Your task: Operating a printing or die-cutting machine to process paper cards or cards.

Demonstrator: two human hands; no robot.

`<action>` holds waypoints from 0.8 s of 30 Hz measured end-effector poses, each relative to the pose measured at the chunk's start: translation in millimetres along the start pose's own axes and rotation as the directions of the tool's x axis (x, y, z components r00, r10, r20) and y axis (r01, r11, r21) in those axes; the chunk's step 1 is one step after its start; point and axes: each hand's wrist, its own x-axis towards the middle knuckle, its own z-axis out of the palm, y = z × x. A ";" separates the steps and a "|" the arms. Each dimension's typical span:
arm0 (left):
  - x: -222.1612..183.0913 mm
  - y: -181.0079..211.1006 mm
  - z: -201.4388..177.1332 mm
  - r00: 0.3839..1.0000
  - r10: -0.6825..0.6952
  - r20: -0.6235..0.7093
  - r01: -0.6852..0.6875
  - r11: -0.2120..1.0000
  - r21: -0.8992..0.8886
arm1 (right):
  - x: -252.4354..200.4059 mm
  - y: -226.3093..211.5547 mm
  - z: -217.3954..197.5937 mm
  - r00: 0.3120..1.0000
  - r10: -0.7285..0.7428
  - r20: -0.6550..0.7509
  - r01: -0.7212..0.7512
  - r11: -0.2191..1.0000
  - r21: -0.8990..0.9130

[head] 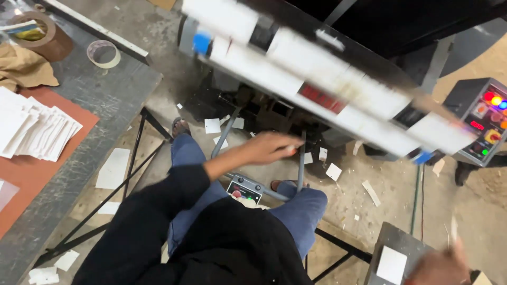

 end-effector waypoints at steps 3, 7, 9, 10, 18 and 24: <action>70.2 13.8 -16.5 0.994 0.100 0.033 -0.105 0.974 0.199 | 25.2 -117.9 53.4 0.987 -0.146 -0.072 0.159 0.961 0.225; 107.3 -56.7 15.0 0.994 -0.023 -0.105 0.075 0.849 0.524 | 30.5 -275.8 134.7 0.913 -0.391 -0.111 0.389 0.761 0.519; 65.4 -58.8 28.5 0.998 -0.067 0.017 0.042 0.785 0.618 | 15.0 -335.0 167.8 0.895 -0.446 -0.017 0.382 0.745 0.547; 44.3 -60.2 35.4 0.984 -0.124 0.129 -0.002 0.713 0.701 | 7.4 -364.5 185.2 0.862 -0.502 0.073 0.374 0.727 0.576; -177.9 -40.1 -35.9 0.986 0.106 -0.129 0.002 0.768 0.641 | 1.4 -405.8 241.4 0.711 -0.691 0.130 0.544 0.658 0.520; -290.6 -11.3 -190.9 0.676 0.257 -0.690 0.694 0.094 0.714 | 115.8 -447.5 223.5 0.622 -0.710 0.331 0.575 0.701 0.421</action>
